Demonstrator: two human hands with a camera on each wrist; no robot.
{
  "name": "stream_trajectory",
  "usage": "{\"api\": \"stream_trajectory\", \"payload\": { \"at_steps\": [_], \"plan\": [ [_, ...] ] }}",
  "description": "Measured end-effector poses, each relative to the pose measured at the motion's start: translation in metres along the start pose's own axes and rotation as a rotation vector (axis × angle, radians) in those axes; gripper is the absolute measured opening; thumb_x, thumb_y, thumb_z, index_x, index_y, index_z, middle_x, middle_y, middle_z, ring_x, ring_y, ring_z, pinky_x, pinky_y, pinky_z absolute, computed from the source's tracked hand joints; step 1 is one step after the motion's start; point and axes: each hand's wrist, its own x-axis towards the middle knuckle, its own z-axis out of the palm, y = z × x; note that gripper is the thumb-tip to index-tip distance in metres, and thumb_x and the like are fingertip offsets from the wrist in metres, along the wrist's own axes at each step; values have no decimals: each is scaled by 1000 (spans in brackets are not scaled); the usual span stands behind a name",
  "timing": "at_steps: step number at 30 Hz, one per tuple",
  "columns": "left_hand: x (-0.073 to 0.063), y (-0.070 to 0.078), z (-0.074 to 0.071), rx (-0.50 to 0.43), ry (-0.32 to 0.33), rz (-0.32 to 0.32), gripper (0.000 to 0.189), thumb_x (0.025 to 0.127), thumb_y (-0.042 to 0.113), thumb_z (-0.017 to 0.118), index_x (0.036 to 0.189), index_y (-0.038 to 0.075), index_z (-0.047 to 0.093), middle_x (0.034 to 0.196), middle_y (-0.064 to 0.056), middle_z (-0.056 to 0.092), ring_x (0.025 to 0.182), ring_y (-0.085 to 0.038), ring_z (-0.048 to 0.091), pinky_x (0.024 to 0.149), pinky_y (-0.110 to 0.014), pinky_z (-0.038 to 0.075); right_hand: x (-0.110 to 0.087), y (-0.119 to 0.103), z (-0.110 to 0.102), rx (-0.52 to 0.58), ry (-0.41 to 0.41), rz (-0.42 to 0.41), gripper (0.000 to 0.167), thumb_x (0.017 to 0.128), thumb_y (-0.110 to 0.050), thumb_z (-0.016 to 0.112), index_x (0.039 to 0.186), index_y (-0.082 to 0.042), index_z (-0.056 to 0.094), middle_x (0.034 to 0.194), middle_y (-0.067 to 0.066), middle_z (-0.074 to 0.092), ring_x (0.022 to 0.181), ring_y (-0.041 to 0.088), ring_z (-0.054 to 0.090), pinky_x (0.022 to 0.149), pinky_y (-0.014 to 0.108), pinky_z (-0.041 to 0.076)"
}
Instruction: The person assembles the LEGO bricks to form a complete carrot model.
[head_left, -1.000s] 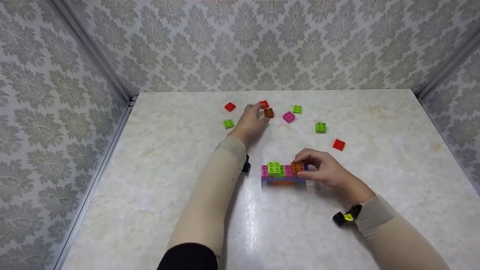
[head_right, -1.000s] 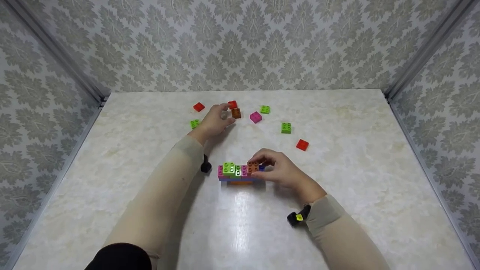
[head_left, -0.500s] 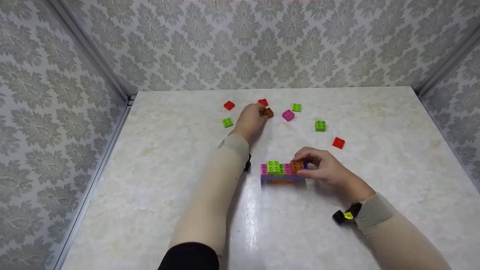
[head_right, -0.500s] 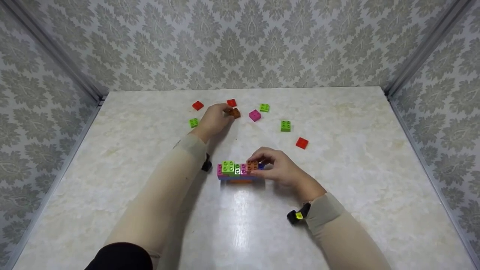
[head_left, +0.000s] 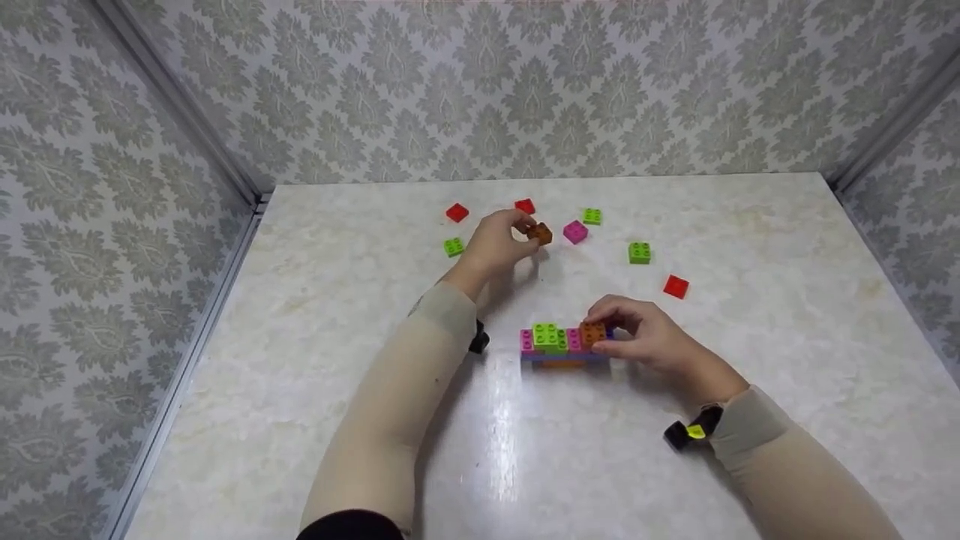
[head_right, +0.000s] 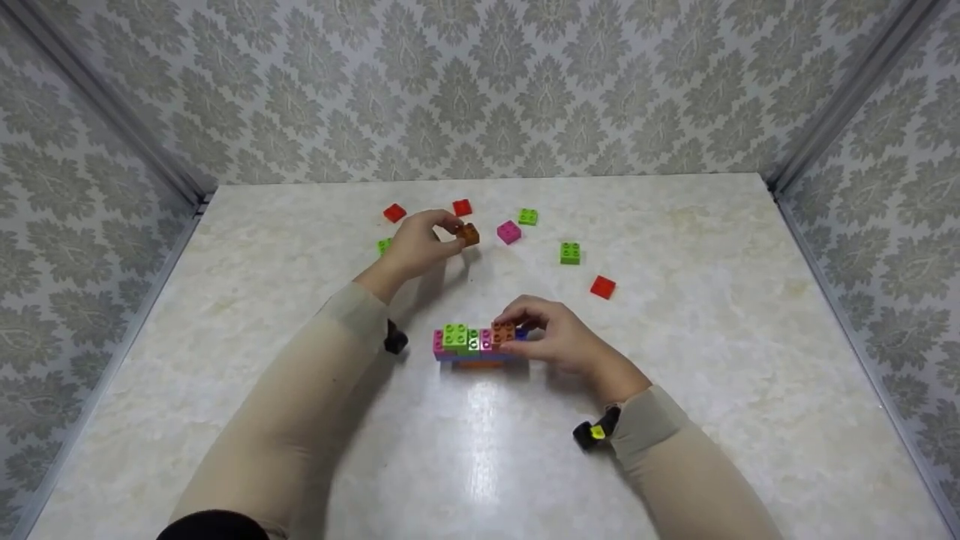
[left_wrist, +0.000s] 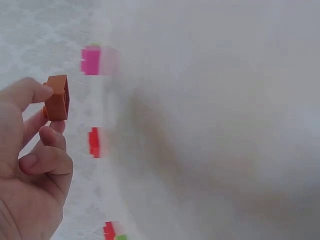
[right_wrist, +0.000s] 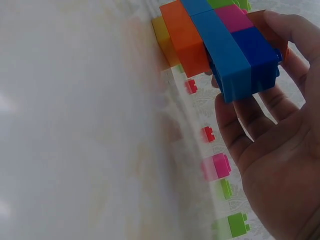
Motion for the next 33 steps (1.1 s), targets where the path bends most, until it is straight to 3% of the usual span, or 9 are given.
{"api": "stream_trajectory", "payload": {
  "at_steps": [7, 14, 18, 25, 33],
  "plan": [
    [-30, 3, -10, -3, -11, 126, 43, 103, 27, 81, 143, 12, 74, 133, -6, 73, 102, -22, 63, 95, -38, 56, 0, 3, 0, 1, -1, -17, 32, 96, 7, 82, 127, 1, 77, 125, -6, 75, 117, 10, 69, 106, 24, 56],
    [-61, 6, -13, -81, 1, 258, 34, 102, 23, 80, 134, 13, 78, 128, -4, 74, 108, -22, 64, 95, -36, 54, 0, 4, -2, 5, -1, -35, 32, 96, 8, 82, 127, 1, 76, 125, -5, 76, 116, 10, 69, 105, 24, 56],
    [-80, 8, -12, -117, -3, 315, 31, 101, 22, 79, 131, 15, 78, 124, -3, 74, 101, -21, 61, 91, -35, 53, 0, 4, -2, 9, -5, -31, 32, 97, 7, 81, 128, -1, 76, 125, -4, 76, 117, 11, 69, 106, 24, 56],
    [-110, 11, -11, -157, -18, 382, 29, 100, 20, 80, 128, 16, 80, 120, -3, 74, 89, -17, 58, 83, -34, 51, 1, 3, 0, 6, -10, -43, 32, 97, 7, 81, 128, -1, 77, 125, -4, 76, 117, 11, 69, 105, 25, 57],
    [-127, 15, -10, -142, -53, 434, 28, 100, 18, 80, 128, 15, 80, 123, -4, 74, 89, -16, 58, 80, -30, 50, 2, 2, 1, 19, -7, -70, 32, 96, 11, 80, 126, 3, 75, 123, -6, 76, 118, 9, 70, 106, 24, 57]
  ]
}}
